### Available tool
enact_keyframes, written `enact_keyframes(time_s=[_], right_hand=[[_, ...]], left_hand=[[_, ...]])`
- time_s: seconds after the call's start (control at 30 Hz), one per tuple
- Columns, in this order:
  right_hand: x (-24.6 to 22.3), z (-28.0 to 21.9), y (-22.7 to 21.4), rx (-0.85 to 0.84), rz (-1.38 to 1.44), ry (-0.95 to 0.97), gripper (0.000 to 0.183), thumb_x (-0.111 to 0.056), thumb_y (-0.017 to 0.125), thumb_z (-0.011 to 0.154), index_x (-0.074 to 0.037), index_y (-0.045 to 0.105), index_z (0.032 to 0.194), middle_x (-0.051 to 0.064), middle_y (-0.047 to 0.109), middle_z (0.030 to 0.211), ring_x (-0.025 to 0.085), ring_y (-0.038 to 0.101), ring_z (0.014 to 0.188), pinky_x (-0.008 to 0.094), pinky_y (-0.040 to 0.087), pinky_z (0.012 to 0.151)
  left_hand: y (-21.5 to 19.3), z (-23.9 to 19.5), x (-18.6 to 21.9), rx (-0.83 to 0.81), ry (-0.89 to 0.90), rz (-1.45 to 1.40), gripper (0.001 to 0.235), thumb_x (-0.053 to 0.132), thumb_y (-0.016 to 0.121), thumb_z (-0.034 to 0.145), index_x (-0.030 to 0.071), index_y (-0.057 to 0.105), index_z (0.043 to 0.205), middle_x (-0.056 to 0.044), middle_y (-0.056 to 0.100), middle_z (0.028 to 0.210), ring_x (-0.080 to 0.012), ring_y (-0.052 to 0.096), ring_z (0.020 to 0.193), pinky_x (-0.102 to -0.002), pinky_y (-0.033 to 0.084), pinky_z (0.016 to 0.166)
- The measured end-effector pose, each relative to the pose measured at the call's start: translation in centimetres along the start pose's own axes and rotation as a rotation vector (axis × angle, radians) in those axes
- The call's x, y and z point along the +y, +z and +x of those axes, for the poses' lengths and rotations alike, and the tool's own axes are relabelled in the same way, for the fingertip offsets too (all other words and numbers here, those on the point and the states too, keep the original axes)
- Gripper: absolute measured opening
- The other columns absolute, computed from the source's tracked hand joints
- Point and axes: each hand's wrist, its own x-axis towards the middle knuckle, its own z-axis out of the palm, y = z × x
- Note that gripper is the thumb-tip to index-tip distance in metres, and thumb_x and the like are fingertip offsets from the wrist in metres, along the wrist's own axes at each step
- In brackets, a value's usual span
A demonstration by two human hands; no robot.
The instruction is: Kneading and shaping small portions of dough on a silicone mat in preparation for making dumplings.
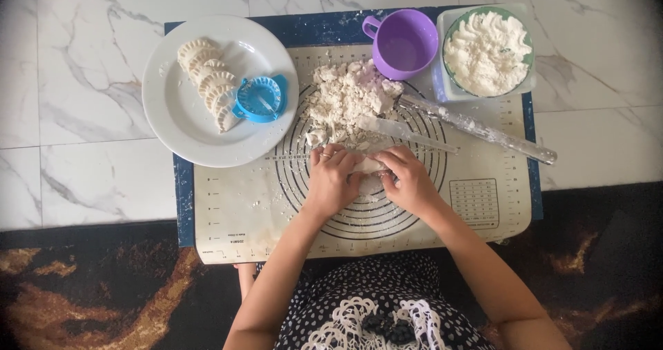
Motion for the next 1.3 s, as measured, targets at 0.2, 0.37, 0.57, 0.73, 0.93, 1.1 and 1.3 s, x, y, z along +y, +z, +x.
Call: enact_keyframes(time_s=[0.2, 0.37, 0.57, 0.73, 0.93, 1.1, 1.3], right_hand=[[-0.4, 0.5, -0.3, -0.011, 0.005, 0.020, 0.040, 0.011, 0.062, 0.069, -0.004, 0.068, 0.106, 0.009, 0.064, 0.096, 0.026, 0.065, 0.090, 0.035, 0.059, 0.077], [-0.8, 0.8, -0.3, -0.003, 0.013, 0.047, 0.037, 0.013, 0.060, 0.071, -0.004, 0.068, 0.103, 0.009, 0.064, 0.092, 0.026, 0.066, 0.087, 0.034, 0.059, 0.075], [-2.2, 0.9, -0.7, -0.013, -0.043, 0.101, 0.035, 0.011, 0.061, 0.074, -0.003, 0.067, 0.105, 0.011, 0.064, 0.095, 0.028, 0.066, 0.092, 0.036, 0.059, 0.077], [-5.6, 1.2, -2.3, -0.098, -0.087, 0.200, 0.039, 0.012, 0.061, 0.080, 0.002, 0.064, 0.118, 0.019, 0.064, 0.104, 0.033, 0.066, 0.101, 0.038, 0.059, 0.084], [-6.4, -0.2, -3.8, -0.228, 0.017, 0.338, 0.061, 0.020, 0.052, 0.080, 0.009, 0.050, 0.140, 0.028, 0.063, 0.114, 0.039, 0.067, 0.108, 0.045, 0.058, 0.093], [-4.9, -1.0, -3.8, -0.263, 0.022, 0.295, 0.054, 0.011, 0.060, 0.086, 0.001, 0.055, 0.138, 0.024, 0.066, 0.113, 0.035, 0.069, 0.105, 0.039, 0.063, 0.085], [-5.8, 2.0, -6.2, -0.312, -0.001, 0.190, 0.055, 0.009, 0.067, 0.084, 0.004, 0.053, 0.136, 0.029, 0.063, 0.122, 0.041, 0.067, 0.110, 0.044, 0.062, 0.088]], left_hand=[[-0.3, 0.4, 0.1, 0.028, 0.016, 0.007, 0.023, 0.019, 0.081, 0.068, 0.015, 0.072, 0.088, -0.002, 0.064, 0.073, -0.0247, 0.064, 0.094, -0.048, 0.039, 0.092], [0.5, 0.1, -0.3, 0.052, 0.024, 0.016, 0.017, 0.017, 0.078, 0.070, 0.015, 0.074, 0.087, -0.002, 0.065, 0.072, -0.0240, 0.065, 0.091, -0.048, 0.039, 0.092], [0.4, 0.1, 0.2, 0.077, 0.038, 0.081, 0.020, 0.016, 0.077, 0.070, 0.015, 0.075, 0.090, -0.002, 0.066, 0.074, -0.0237, 0.065, 0.093, -0.047, 0.040, 0.091], [-0.6, 0.3, 1.1, 0.100, 0.016, 0.098, 0.024, 0.016, 0.075, 0.075, 0.018, 0.077, 0.098, -0.001, 0.067, 0.079, -0.0239, 0.064, 0.099, -0.045, 0.041, 0.092], [-0.9, 0.2, 1.3, 0.073, -0.004, 0.062, 0.022, 0.017, 0.074, 0.078, 0.016, 0.077, 0.100, -0.003, 0.067, 0.080, -0.0248, 0.063, 0.101, -0.044, 0.041, 0.093], [-0.3, -0.2, 0.4, 0.090, 0.016, -0.074, 0.026, 0.014, 0.076, 0.077, 0.013, 0.077, 0.103, -0.005, 0.070, 0.078, -0.0244, 0.066, 0.098, -0.040, 0.043, 0.089], [-0.6, -0.2, 0.9, 0.032, 0.065, -0.143, 0.042, 0.020, 0.071, 0.072, 0.014, 0.073, 0.113, -0.003, 0.070, 0.077, -0.0246, 0.066, 0.105, -0.042, 0.041, 0.093]])
